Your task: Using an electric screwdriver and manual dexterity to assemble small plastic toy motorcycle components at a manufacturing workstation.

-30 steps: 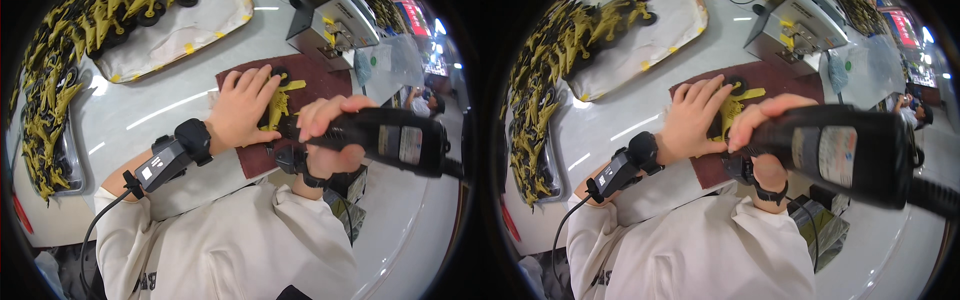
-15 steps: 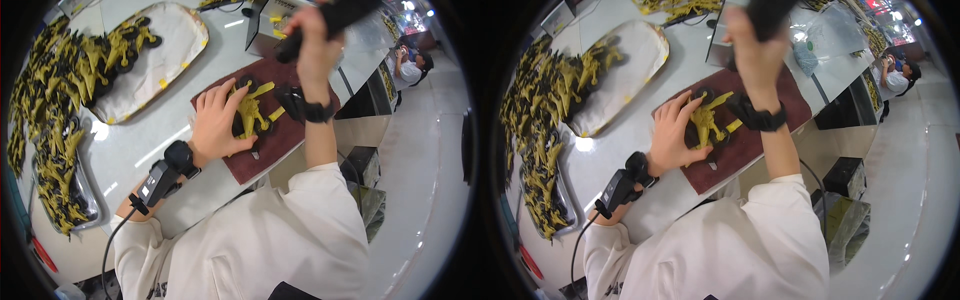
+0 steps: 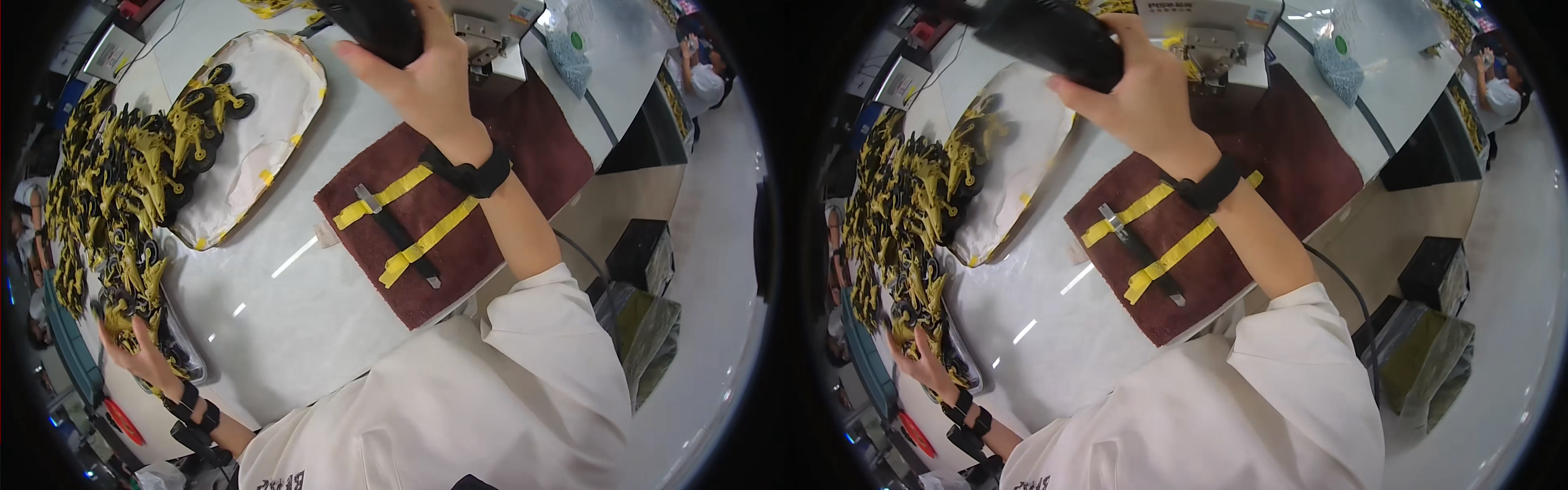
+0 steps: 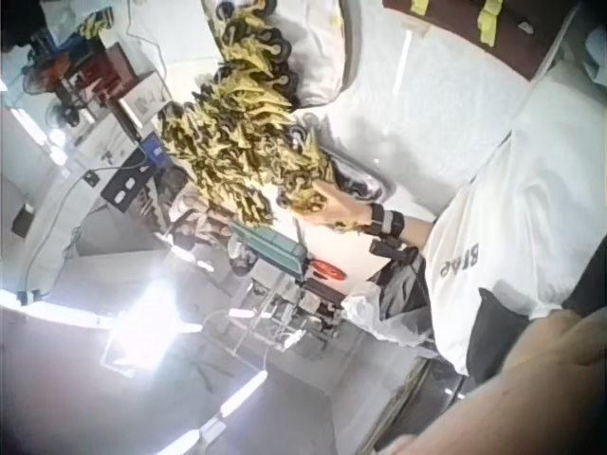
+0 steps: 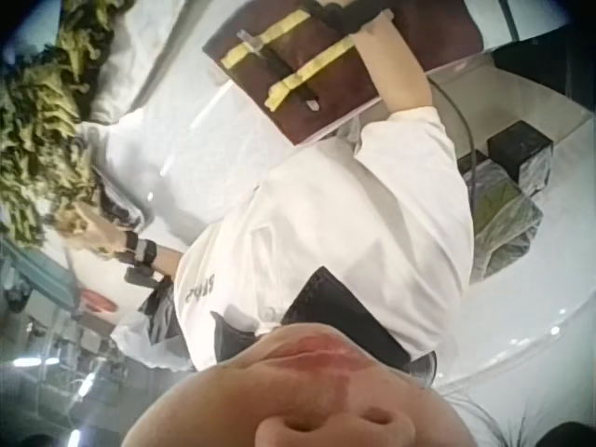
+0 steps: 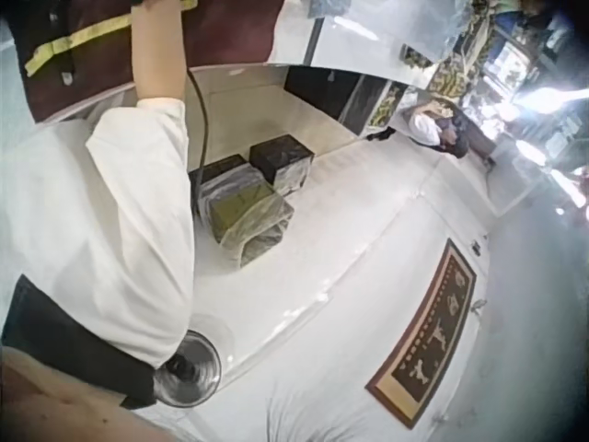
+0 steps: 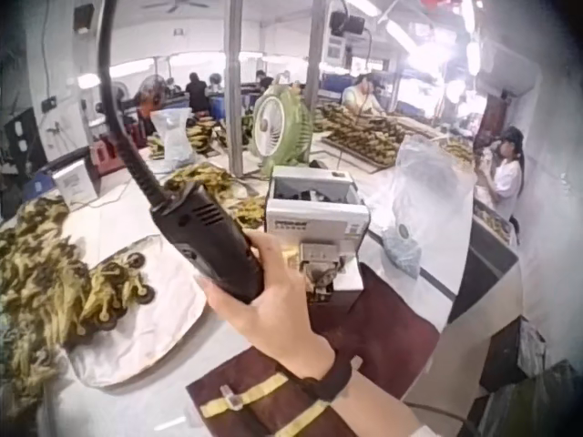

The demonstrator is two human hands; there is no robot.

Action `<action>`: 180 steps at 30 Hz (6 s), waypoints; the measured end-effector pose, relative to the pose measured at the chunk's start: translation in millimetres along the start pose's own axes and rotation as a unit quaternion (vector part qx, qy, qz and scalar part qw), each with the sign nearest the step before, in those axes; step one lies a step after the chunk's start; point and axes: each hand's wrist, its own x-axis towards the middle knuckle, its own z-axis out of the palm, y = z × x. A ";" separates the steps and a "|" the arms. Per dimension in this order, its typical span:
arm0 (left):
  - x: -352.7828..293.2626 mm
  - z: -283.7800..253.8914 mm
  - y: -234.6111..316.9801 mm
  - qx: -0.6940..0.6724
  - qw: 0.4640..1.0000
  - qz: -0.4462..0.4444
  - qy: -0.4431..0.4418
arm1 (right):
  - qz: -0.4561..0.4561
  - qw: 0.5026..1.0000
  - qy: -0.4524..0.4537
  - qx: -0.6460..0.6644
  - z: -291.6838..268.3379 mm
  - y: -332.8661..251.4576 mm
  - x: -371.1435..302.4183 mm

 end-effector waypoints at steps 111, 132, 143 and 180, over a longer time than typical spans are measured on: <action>-82.2 130.7 260.7 -0.308 0.834 0.292 -0.353 | 0.150 0.930 -0.024 0.335 -61.6 -83.3 -28.5; -80.7 133.5 261.3 -0.313 0.835 0.290 -0.347 | 0.193 0.938 -0.078 0.278 -53.0 -77.3 -45.1; -78.0 130.3 261.6 -0.301 0.831 0.294 -0.364 | 0.202 0.943 -0.052 0.260 -58.7 -71.5 -16.9; -75.8 132.3 260.2 -0.309 0.829 0.290 -0.364 | 0.234 0.931 -0.048 0.277 -35.8 -46.7 -19.5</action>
